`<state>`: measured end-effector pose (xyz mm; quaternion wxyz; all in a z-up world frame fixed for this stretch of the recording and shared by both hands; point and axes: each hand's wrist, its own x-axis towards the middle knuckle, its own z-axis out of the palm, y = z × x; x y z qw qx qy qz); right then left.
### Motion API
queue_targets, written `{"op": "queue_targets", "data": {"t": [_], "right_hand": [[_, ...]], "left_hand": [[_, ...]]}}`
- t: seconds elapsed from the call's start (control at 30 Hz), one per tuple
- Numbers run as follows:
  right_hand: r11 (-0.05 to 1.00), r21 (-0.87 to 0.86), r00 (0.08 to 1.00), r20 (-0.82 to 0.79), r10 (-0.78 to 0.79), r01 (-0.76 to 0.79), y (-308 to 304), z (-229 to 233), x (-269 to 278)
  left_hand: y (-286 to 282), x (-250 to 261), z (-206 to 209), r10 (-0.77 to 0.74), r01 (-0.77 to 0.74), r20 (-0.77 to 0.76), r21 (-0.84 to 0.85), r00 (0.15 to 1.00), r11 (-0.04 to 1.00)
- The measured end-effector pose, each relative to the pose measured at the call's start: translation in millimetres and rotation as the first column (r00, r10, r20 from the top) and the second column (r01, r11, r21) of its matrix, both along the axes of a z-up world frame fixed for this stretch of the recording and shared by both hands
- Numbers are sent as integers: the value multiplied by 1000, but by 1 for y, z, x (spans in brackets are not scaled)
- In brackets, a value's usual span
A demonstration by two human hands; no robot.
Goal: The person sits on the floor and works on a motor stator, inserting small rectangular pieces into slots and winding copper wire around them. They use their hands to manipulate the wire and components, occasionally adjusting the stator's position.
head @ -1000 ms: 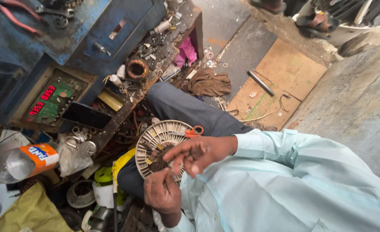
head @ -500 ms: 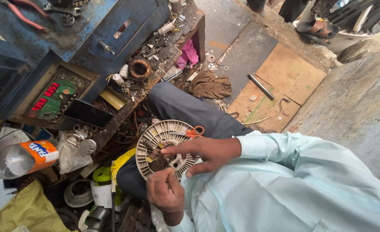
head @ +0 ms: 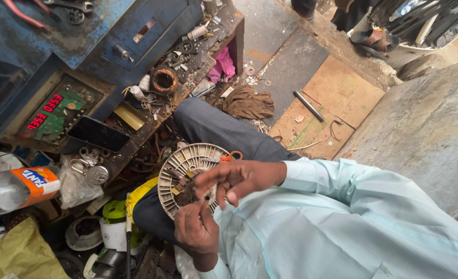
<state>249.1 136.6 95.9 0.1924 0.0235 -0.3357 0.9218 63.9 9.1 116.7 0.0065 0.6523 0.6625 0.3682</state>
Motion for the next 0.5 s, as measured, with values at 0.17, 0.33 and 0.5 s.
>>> {"op": "queue_targets", "data": {"t": [0.17,0.33,0.5], "right_hand": [[707,706,907,266,-327,48,-2,1,12],[988,155,990,138,-41,20,1,-5,4],[452,889,870,160,-467,79,1,3,3]], "left_hand": [[8,3,0,-9,9,-66,1,998,1000],[-5,-4,3,-25,23,-35,-63,999,998],[2,-1,3,0,1,-55,17,998,1000]]}}
